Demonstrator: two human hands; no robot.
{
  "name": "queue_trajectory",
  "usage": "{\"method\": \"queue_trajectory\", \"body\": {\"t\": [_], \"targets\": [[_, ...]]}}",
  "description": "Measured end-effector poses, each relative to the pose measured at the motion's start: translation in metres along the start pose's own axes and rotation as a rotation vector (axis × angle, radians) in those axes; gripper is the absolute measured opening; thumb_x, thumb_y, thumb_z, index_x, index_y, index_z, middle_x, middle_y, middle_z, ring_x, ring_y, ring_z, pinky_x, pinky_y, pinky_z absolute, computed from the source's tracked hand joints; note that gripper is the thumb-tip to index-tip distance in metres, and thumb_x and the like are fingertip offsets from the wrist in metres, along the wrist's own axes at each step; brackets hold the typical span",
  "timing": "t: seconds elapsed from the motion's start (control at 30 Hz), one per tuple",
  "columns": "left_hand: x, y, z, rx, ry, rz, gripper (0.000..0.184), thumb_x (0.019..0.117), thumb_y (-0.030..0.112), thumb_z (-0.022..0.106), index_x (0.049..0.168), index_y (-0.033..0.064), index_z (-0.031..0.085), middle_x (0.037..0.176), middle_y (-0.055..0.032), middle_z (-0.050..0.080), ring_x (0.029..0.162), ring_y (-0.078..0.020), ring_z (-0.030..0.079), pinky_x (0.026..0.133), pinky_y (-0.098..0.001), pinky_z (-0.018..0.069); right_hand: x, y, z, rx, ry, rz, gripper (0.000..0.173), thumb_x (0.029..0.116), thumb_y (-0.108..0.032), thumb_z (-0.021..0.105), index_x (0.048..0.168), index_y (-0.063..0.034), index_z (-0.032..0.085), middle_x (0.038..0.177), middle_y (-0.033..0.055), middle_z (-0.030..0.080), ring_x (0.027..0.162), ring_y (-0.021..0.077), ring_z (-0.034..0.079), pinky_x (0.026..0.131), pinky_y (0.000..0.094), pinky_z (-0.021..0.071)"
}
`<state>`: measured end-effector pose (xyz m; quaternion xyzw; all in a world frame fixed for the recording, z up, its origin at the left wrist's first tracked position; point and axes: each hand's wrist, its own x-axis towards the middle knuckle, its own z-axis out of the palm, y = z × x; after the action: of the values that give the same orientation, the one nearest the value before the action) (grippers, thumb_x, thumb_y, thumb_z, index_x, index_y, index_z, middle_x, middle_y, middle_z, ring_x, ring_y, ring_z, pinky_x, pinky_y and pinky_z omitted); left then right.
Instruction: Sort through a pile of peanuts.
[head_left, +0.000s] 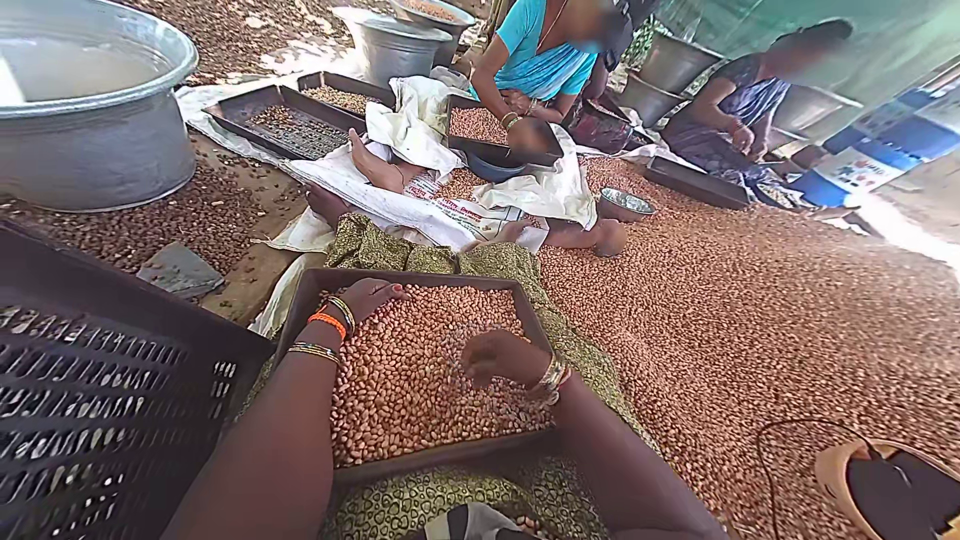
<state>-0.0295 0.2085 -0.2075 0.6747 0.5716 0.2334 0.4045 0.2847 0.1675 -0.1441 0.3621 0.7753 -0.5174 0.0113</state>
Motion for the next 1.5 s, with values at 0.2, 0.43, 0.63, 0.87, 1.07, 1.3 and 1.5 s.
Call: {"method": "queue_trajectory", "body": {"t": [0.2, 0.43, 0.63, 0.87, 1.07, 1.3, 1.5], "targets": [[-0.003, 0.006, 0.001, -0.006, 0.006, 0.003, 0.043, 0.1128, 0.028, 0.040, 0.116, 0.0015, 0.074, 0.115, -0.0146, 0.073, 0.109, -0.0239, 0.065, 0.100, -0.0461, 0.0460, -0.033, 0.017, -0.011, 0.263, -0.653, -0.372, 0.027, 0.0927, -0.023, 0.068, 0.104, 0.0013, 0.073, 0.093, 0.0051, 0.079, 0.079, 0.0105, 0.076, 0.075, 0.0292, 0.0634], [-0.003, 0.005, 0.002, -0.006, 0.019, 0.005, 0.041, 0.1122, 0.027, 0.042, 0.113, -0.0005, 0.073, 0.109, -0.0153, 0.072, 0.100, -0.0232, 0.065, 0.094, -0.0457, 0.0474, 0.020, 0.008, 0.018, -0.458, 0.056, -0.063, 0.021, 0.0958, -0.008, 0.068, 0.113, 0.0045, 0.072, 0.107, 0.0201, 0.073, 0.100, 0.0299, 0.070, 0.097, 0.0453, 0.0530], [-0.002, -0.003, 0.003, -0.002, 0.043, 0.047, 0.042, 0.1120, 0.028, 0.042, 0.109, 0.0010, 0.075, 0.103, -0.0139, 0.072, 0.092, -0.0232, 0.065, 0.087, -0.0458, 0.0494, 0.019, 0.015, 0.011, -0.458, 0.080, -0.034, 0.023, 0.1024, -0.015, 0.060, 0.112, 0.0027, 0.072, 0.108, 0.0197, 0.071, 0.102, 0.0302, 0.068, 0.097, 0.0478, 0.0518], [-0.003, -0.001, 0.002, -0.004, 0.029, 0.055, 0.044, 0.1121, 0.030, 0.041, 0.108, 0.0020, 0.075, 0.103, -0.0108, 0.073, 0.094, -0.0195, 0.065, 0.089, -0.0438, 0.0495, -0.007, 0.018, 0.000, 0.173, -0.441, -0.477, 0.035, 0.0977, -0.036, 0.067, 0.095, -0.0015, 0.072, 0.087, -0.0018, 0.074, 0.079, 0.0002, 0.068, 0.073, 0.0195, 0.0564], [0.003, -0.006, 0.002, -0.015, 0.006, 0.055, 0.042, 0.1122, 0.029, 0.043, 0.113, -0.0004, 0.073, 0.104, -0.0175, 0.070, 0.097, -0.0272, 0.063, 0.093, -0.0486, 0.0475, 0.031, -0.017, 0.045, -0.452, 0.048, -0.236, 0.045, 0.0996, -0.021, 0.068, 0.144, -0.0137, 0.062, 0.150, 0.0221, 0.053, 0.140, 0.0412, 0.048, 0.116, 0.0561, 0.0371], [-0.004, 0.005, 0.001, -0.010, 0.013, 0.010, 0.041, 0.1122, 0.027, 0.042, 0.115, 0.0007, 0.074, 0.110, -0.0138, 0.072, 0.102, -0.0210, 0.064, 0.096, -0.0427, 0.0472, 0.019, -0.013, 0.048, -0.559, -0.381, -0.403, 0.027, 0.0853, -0.004, 0.078, 0.112, -0.0071, 0.079, 0.126, 0.0238, 0.066, 0.116, 0.0436, 0.061, 0.100, 0.0591, 0.0470], [-0.002, 0.003, 0.001, -0.016, 0.013, 0.029, 0.041, 0.1124, 0.025, 0.042, 0.114, 0.0004, 0.074, 0.108, -0.0136, 0.072, 0.100, -0.0205, 0.064, 0.095, -0.0422, 0.0473, 0.005, 0.024, 0.005, -0.675, -0.141, -0.139, 0.025, 0.0786, 0.006, 0.076, 0.099, -0.0072, 0.081, 0.137, 0.0240, 0.062, 0.132, 0.0469, 0.052, 0.111, 0.0623, 0.0399]]}}
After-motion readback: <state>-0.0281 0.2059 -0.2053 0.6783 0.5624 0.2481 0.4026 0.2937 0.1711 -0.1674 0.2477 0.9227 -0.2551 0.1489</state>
